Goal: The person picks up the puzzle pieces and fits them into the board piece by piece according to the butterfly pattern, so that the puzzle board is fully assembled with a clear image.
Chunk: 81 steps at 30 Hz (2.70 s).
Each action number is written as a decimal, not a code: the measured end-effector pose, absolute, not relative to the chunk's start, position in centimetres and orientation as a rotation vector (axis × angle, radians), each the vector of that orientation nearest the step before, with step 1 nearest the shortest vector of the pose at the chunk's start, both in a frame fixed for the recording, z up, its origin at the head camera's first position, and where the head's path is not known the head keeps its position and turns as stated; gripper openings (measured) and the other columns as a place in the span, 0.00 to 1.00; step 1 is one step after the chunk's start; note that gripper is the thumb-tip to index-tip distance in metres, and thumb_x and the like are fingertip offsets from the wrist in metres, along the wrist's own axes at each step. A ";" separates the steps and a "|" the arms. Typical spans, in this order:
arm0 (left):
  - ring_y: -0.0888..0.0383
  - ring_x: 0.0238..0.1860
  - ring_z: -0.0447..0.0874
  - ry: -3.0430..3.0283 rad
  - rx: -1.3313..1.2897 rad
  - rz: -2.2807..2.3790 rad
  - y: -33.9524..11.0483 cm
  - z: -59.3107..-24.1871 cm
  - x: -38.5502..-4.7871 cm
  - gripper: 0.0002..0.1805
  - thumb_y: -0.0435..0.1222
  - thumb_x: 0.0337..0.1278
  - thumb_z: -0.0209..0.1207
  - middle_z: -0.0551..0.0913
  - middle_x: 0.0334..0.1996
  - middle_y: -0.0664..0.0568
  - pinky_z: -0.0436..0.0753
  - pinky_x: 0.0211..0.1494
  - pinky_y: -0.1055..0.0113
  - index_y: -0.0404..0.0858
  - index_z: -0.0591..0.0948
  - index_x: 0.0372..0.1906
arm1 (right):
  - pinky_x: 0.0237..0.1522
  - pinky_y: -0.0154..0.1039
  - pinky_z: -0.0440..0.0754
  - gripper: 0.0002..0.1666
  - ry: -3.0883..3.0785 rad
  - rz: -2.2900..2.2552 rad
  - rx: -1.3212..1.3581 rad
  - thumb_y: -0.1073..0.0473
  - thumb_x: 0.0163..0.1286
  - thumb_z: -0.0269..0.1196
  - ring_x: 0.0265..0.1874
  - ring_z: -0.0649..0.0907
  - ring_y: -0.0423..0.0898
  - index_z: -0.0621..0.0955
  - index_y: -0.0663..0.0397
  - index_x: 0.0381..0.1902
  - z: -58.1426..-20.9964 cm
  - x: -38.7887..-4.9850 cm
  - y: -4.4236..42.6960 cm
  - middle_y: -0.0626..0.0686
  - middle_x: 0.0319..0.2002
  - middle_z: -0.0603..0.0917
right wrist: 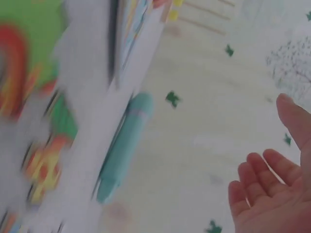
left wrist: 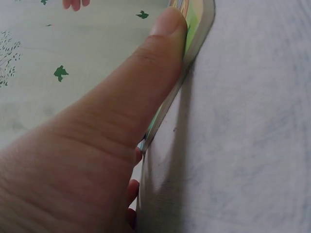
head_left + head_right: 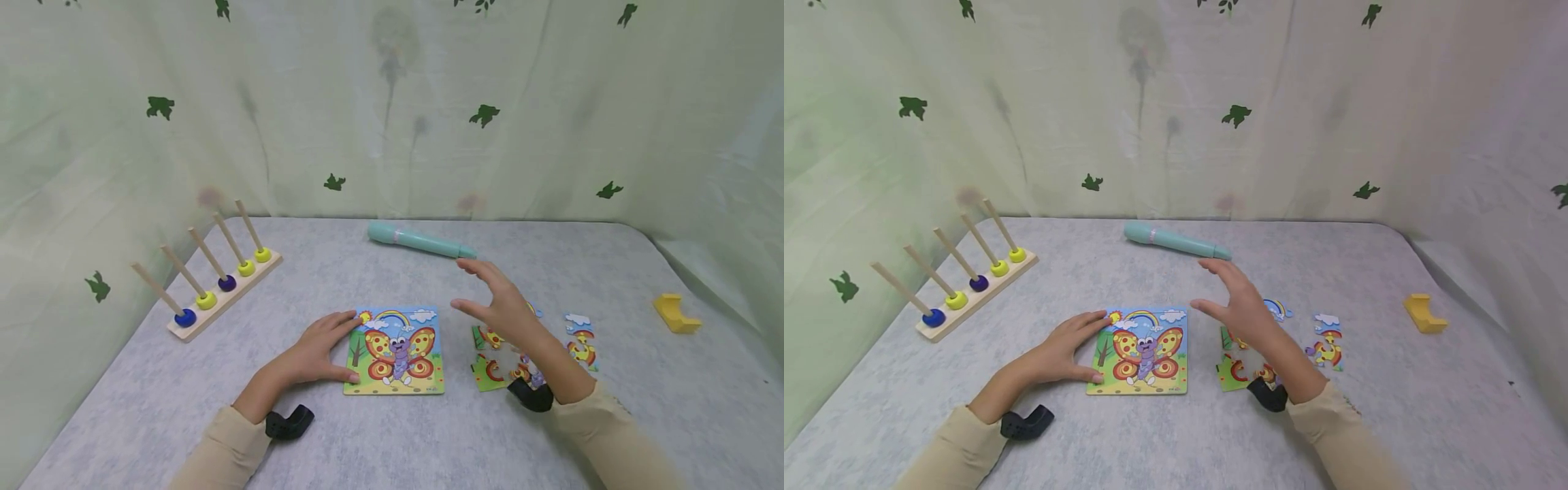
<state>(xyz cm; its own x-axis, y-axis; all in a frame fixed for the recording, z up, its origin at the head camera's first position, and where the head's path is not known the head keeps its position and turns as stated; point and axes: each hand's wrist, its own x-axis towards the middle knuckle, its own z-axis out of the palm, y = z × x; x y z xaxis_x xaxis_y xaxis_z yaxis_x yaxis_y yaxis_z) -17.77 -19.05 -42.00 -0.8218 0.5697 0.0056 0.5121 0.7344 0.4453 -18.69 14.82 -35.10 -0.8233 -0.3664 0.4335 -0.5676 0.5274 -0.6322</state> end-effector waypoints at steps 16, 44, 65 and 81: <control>0.44 0.66 0.47 2.799 0.873 0.700 -19.1 -42.0 -17.7 0.53 0.65 0.33 0.61 0.55 0.67 0.47 0.49 0.63 0.45 0.43 0.60 0.67 | 0.55 0.59 0.60 0.38 -2.661 1.144 0.458 0.54 0.58 0.64 0.58 0.65 0.58 0.63 0.59 0.63 -38.5 -19.7 23.1 0.60 0.59 0.67; 0.45 0.66 0.46 2.797 0.838 0.771 -19.1 -41.9 -17.4 0.47 0.61 0.41 0.60 0.55 0.67 0.49 0.48 0.62 0.44 0.43 0.61 0.67 | 0.57 0.56 0.59 0.36 -2.924 1.197 0.341 0.47 0.62 0.59 0.60 0.63 0.59 0.65 0.62 0.62 -42.5 -20.7 26.4 0.63 0.59 0.67; 0.45 0.66 0.46 2.801 0.833 0.772 -19.2 -42.2 -17.5 0.47 0.61 0.41 0.60 0.55 0.67 0.49 0.48 0.62 0.43 0.45 0.61 0.67 | 0.47 0.58 0.69 0.30 -2.876 1.018 0.402 0.51 0.63 0.59 0.51 0.70 0.62 0.70 0.61 0.58 -40.4 -20.1 24.9 0.63 0.55 0.68; 0.45 0.67 0.45 2.797 0.818 0.768 -19.1 -41.8 -17.4 0.47 0.61 0.41 0.60 0.54 0.67 0.49 0.49 0.62 0.42 0.45 0.61 0.67 | 0.49 0.46 0.73 0.26 -2.616 1.144 0.880 0.58 0.60 0.62 0.51 0.72 0.48 0.73 0.58 0.57 -35.7 -17.1 13.7 0.53 0.53 0.71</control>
